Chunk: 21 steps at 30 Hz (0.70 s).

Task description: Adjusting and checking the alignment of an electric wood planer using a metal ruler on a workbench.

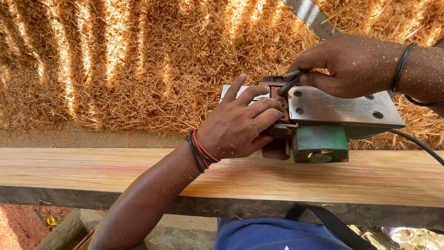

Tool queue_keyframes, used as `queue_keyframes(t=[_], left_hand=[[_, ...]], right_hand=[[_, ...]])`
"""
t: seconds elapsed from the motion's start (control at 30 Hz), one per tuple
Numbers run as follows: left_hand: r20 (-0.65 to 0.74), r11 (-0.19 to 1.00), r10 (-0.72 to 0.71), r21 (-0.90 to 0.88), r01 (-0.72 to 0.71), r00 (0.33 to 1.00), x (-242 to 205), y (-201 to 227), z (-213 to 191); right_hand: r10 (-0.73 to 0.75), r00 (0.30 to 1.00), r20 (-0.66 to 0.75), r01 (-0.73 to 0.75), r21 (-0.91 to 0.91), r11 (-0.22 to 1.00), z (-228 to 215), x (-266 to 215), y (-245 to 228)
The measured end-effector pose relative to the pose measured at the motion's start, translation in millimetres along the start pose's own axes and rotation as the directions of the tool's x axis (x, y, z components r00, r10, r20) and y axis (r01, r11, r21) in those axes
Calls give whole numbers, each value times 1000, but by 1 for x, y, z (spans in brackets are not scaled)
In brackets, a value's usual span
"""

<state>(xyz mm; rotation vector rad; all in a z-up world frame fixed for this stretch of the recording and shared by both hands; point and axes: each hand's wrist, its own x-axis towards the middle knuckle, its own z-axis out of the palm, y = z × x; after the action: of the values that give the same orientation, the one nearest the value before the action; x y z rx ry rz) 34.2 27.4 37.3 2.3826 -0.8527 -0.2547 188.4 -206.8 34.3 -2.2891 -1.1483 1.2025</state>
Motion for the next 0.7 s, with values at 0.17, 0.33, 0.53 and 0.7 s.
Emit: queue_keyframes(t=[0.17, 0.33, 0.53, 0.7], left_hand=[[11, 1000, 1, -12, -1, 1000, 1, 0, 0], [-72, 993, 41, -110, -49, 997, 0, -2, -1], [-65, 991, 38, -127, -46, 997, 1, -1, -1], [-67, 990, 32, -132, -41, 997, 1, 1, -2]], right_hand=[[180, 971, 156, -160, -134, 978, -4, 2, -3], [143, 979, 146, -133, -74, 988, 3, 3, 13], [188, 973, 131, -182, -57, 982, -3, 5, 3], [177, 977, 117, -170, -67, 983, -1, 6, 5]])
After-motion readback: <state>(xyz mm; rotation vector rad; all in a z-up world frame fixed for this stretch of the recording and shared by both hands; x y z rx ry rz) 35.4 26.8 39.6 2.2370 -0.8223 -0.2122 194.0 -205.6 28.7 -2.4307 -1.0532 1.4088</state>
